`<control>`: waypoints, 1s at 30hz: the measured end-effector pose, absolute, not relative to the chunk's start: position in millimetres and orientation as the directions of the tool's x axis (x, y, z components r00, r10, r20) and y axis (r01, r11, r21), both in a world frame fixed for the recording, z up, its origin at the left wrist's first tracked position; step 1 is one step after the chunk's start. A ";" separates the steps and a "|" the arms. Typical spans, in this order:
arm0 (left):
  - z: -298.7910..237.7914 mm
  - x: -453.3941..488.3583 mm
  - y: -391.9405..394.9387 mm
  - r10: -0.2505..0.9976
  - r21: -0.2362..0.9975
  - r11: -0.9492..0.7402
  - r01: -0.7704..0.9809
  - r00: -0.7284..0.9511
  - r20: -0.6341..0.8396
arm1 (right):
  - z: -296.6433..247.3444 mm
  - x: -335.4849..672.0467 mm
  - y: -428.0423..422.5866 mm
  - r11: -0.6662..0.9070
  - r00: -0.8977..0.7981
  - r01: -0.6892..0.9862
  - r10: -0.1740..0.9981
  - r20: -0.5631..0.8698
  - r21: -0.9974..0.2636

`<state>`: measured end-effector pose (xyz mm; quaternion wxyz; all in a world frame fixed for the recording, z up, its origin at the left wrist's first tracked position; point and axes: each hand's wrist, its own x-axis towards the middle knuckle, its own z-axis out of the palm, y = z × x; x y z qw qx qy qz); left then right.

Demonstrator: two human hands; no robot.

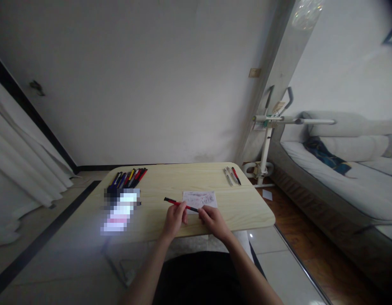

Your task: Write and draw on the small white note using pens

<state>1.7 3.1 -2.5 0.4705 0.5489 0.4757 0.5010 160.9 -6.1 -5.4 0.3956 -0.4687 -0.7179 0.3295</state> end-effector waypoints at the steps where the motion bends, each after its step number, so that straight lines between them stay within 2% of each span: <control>1: -2.6 2.0 3.0 0.994 0.994 -0.105 0.044 0.040 0.103 | -5.3 160.8 -6.2 0.344 -0.247 0.413 0.934 0.260 -0.844; 30: -1.8 5.4 2.1 0.994 0.997 -0.073 -0.028 0.074 0.074 | -6.1 162.8 -5.9 0.327 -0.190 0.375 0.943 0.273 -0.867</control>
